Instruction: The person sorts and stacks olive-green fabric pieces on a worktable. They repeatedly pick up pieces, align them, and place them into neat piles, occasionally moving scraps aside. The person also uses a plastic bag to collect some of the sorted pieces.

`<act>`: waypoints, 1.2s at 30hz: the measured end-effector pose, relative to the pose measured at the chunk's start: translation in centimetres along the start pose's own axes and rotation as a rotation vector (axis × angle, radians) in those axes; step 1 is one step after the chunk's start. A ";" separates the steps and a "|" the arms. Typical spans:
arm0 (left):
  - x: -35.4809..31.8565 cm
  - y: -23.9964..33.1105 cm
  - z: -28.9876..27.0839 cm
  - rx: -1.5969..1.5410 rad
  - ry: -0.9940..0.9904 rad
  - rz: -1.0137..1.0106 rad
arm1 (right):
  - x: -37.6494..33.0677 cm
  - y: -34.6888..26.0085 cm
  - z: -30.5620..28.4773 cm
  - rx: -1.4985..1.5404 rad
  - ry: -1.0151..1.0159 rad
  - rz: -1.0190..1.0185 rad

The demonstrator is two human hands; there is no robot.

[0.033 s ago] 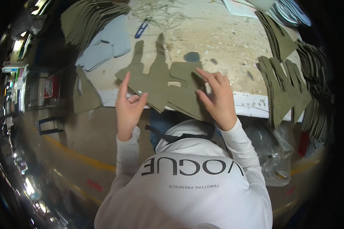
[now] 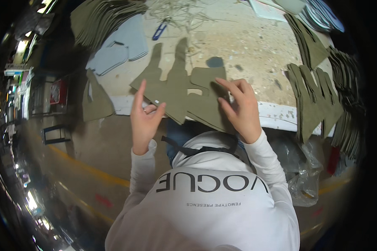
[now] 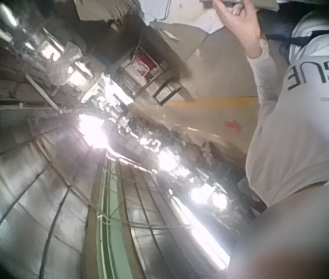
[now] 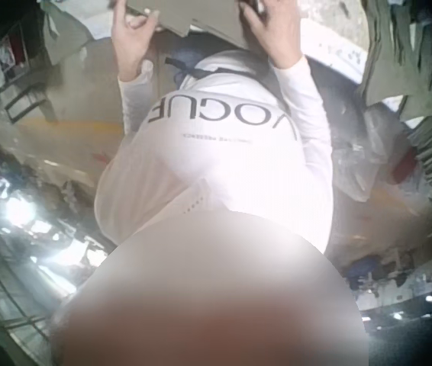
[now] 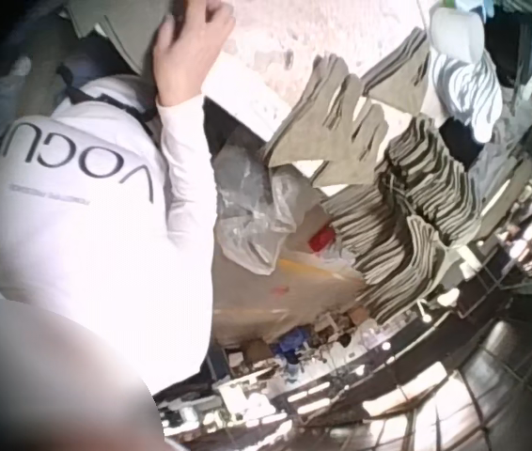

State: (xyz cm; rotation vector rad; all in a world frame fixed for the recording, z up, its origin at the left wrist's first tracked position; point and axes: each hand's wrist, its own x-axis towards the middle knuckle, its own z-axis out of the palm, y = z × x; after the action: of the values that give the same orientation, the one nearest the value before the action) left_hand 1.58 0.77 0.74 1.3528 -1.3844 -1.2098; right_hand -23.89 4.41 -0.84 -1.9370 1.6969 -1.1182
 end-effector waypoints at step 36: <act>3.2 8.6 -6.4 -0.293 0.319 0.290 | 0.1 -2.4 2.1 0.055 -0.007 0.218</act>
State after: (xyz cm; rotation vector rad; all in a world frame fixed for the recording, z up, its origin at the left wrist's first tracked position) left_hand 5.95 -3.30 10.23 1.0448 -1.0844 -0.9155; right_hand -20.69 4.34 -0.49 -1.6740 1.8034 -1.0624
